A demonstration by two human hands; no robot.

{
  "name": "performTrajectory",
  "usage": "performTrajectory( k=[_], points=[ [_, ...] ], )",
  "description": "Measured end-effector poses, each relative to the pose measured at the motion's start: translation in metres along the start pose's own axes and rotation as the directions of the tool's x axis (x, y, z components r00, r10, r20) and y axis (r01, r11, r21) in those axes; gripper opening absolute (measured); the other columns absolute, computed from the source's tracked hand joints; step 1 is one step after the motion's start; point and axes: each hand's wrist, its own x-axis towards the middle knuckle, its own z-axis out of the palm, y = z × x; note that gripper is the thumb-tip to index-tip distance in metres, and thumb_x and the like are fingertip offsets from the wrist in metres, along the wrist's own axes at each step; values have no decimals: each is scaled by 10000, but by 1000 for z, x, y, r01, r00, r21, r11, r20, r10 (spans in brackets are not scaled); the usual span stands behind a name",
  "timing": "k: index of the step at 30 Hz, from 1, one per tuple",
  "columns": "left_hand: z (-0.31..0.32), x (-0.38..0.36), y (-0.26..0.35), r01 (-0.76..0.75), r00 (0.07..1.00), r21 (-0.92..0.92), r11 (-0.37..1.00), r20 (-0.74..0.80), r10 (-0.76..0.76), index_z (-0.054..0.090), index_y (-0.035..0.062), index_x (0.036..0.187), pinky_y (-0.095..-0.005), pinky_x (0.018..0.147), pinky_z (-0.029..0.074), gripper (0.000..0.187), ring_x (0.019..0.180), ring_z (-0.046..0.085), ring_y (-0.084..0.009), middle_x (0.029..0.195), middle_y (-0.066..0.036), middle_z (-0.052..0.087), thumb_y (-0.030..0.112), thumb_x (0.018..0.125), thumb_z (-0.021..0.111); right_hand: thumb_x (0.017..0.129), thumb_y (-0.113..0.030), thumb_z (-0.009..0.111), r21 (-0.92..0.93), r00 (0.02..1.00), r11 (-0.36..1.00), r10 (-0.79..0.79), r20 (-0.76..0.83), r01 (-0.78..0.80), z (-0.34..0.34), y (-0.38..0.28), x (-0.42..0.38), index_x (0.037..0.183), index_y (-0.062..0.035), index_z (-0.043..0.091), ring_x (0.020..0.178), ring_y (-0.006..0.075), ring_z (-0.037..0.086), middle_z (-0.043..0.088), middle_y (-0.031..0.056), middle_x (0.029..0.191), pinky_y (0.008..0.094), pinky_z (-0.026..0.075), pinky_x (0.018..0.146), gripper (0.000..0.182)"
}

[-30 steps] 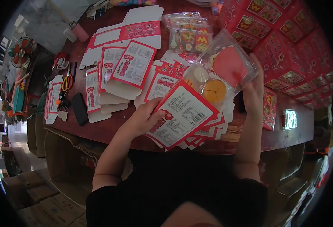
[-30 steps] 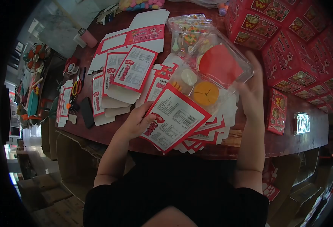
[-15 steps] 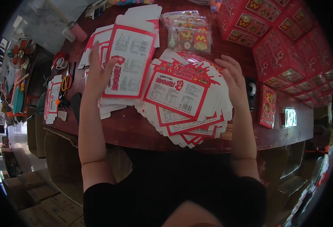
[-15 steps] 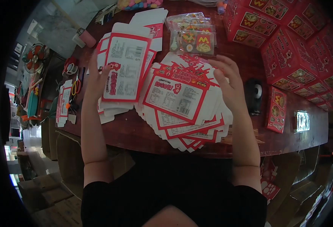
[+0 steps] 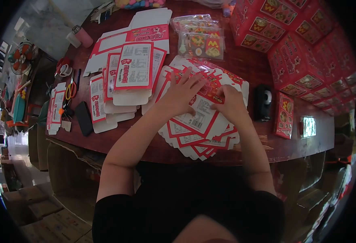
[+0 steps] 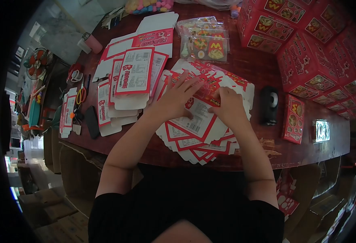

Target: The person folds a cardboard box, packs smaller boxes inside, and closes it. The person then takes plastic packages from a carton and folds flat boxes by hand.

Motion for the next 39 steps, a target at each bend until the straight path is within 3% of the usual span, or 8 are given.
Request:
performTrajectory(
  k=[4, 8, 13, 16, 22, 25, 30, 39],
  points=[
    [-27, 8, 6, 29, 1000, -267, 963, 8, -28, 570, 82, 1117, -421, 821, 454, 434, 1001, 563, -268, 1065, -116, 590, 200, 726, 719, 653, -120, 766, 148, 991, 981, -117, -59, 124, -38, -13, -18, 1019, -71, 565, 935, 257, 544, 611, 98, 952, 400, 356, 883, 421],
    [-59, -2, 24, 53, 982, -563, 825, -119, -144, 645, 6, 852, -332, 539, 449, 140, 603, 606, -188, 693, -113, 616, 129, 790, 666, 674, -258, 771, -509, 460, 830, -552, -695, 227, -44, -33, -36, 970, -92, 593, 863, 251, 523, 560, 64, 872, 407, 338, 854, 384],
    [-79, -33, 42, 307, 947, -775, 553, 191, -259, 642, -16, 893, -284, 565, 448, 151, 573, 560, -188, 703, -142, 627, 125, 846, 618, 724, -247, 758, 56, 942, 982, -157, -297, 182, -35, -32, -48, 792, -60, 479, 660, 164, 494, 535, 19, 736, 319, 414, 627, 343],
    [-52, -50, 38, 384, 920, -850, 361, 320, -224, 645, 0, 986, -263, 630, 464, 204, 667, 577, -109, 783, -106, 663, 162, 914, 545, 766, -208, 734, 596, 993, 800, -115, 38, 70, -27, -9, -38, 822, -15, 525, 607, 89, 488, 547, 12, 667, 260, 414, 545, 290],
    [-51, -62, 35, 572, 746, -714, -403, 657, -105, 504, 0, 1178, -253, 787, 461, 332, 904, 563, -113, 1057, -69, 595, 249, 962, 462, 797, -118, 697, 632, 974, 773, -98, 206, -56, -13, -32, -35, 841, 19, 633, 659, 55, 533, 624, 36, 714, 230, 438, 579, 157],
    [-40, -69, 19, 566, 796, -754, -335, 605, -16, 461, 20, 1192, -255, 827, 449, 341, 964, 556, -144, 1049, -69, 568, 268, 958, 466, 812, -88, 670, 559, 947, 777, -319, -47, 289, -7, -41, -44, 822, 14, 633, 642, 59, 542, 635, 50, 716, 233, 438, 569, 108],
    [-45, -63, 31, 37, 963, -535, 844, -205, -172, 432, 22, 1211, -334, 824, 469, 406, 937, 588, -308, 1029, -159, 565, 246, 893, 549, 817, -87, 659, 624, 946, 714, -200, -255, 319, 4, -48, -27, 831, 2, 639, 611, 61, 518, 606, 51, 681, 234, 418, 547, 93],
    [-22, -80, 6, 583, 797, -734, 350, 430, -425, 409, -53, 1217, -335, 798, 475, 452, 922, 611, -248, 1025, -189, 612, 116, 845, 603, 878, -242, 559, 209, 978, 973, -56, -202, 99, -17, -5, 174, 1332, -89, 355, 703, 212, 641, 642, 137, 760, 315, 493, 654, 521]
  ],
)
